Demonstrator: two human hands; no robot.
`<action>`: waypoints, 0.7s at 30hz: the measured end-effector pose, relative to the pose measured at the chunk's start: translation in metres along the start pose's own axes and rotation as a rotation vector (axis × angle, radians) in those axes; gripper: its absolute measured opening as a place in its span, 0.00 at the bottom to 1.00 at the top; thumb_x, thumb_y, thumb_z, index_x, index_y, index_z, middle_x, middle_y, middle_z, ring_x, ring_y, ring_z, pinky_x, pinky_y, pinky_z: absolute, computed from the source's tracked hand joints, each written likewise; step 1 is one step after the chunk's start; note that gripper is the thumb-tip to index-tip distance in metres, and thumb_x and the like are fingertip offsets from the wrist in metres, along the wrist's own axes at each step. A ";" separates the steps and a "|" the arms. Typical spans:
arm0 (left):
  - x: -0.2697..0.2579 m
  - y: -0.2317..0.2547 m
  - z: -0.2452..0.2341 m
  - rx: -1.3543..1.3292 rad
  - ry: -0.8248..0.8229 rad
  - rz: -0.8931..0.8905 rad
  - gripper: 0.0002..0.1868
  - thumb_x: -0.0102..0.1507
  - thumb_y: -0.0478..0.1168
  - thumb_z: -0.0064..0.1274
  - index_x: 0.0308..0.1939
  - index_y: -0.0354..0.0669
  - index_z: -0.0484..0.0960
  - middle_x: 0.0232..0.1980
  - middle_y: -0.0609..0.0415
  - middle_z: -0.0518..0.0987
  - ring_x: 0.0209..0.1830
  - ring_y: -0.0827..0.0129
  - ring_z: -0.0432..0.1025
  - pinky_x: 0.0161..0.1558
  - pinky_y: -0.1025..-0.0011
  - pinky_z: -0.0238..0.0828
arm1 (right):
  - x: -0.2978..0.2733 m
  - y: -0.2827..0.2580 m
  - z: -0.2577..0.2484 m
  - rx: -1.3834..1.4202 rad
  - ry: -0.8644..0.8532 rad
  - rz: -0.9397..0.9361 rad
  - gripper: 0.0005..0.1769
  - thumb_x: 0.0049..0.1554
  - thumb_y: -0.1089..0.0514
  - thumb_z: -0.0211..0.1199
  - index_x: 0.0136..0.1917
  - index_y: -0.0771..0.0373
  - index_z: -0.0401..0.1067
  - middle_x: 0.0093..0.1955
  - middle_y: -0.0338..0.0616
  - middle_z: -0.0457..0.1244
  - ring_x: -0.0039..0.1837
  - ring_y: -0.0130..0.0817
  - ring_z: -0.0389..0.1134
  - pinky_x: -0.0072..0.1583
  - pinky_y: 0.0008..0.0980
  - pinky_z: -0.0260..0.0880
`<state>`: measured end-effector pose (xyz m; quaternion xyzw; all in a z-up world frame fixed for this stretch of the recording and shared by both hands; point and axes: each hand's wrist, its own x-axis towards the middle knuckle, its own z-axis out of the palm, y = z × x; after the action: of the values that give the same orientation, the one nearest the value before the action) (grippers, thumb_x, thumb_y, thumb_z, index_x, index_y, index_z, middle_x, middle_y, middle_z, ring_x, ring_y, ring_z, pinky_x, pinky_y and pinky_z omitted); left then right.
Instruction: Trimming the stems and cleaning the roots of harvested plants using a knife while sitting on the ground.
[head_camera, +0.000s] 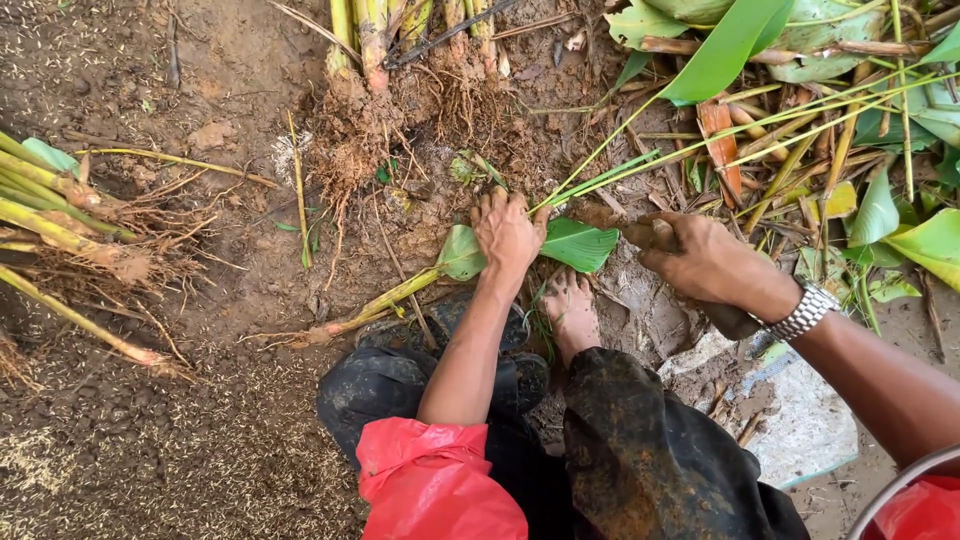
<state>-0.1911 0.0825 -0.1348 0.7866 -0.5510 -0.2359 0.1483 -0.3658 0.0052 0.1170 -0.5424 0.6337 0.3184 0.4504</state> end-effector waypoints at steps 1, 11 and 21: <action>0.000 -0.004 0.011 -0.001 0.019 -0.016 0.25 0.61 0.63 0.53 0.37 0.44 0.83 0.47 0.40 0.78 0.54 0.43 0.74 0.54 0.49 0.67 | 0.001 0.000 0.001 0.001 -0.005 -0.024 0.34 0.63 0.57 0.57 0.81 0.60 0.56 0.51 0.69 0.70 0.35 0.47 0.72 0.42 0.47 0.77; -0.013 -0.005 0.019 0.019 0.336 0.102 0.28 0.62 0.65 0.52 0.35 0.43 0.79 0.42 0.47 0.74 0.46 0.52 0.72 0.46 0.56 0.68 | 0.041 -0.021 -0.010 -0.086 -0.118 -0.005 0.21 0.65 0.60 0.54 0.69 0.69 0.67 0.46 0.64 0.69 0.35 0.43 0.74 0.37 0.41 0.79; -0.009 -0.011 0.013 -0.017 0.094 0.006 0.31 0.66 0.72 0.40 0.33 0.50 0.77 0.43 0.50 0.74 0.49 0.53 0.72 0.49 0.55 0.66 | 0.106 -0.024 0.015 -0.020 -0.058 0.150 0.14 0.58 0.65 0.54 0.51 0.82 0.73 0.35 0.65 0.68 0.27 0.44 0.70 0.29 0.37 0.75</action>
<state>-0.1923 0.0950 -0.1493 0.7938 -0.5439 -0.2028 0.1814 -0.3398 -0.0289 0.0158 -0.4886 0.6557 0.3734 0.4381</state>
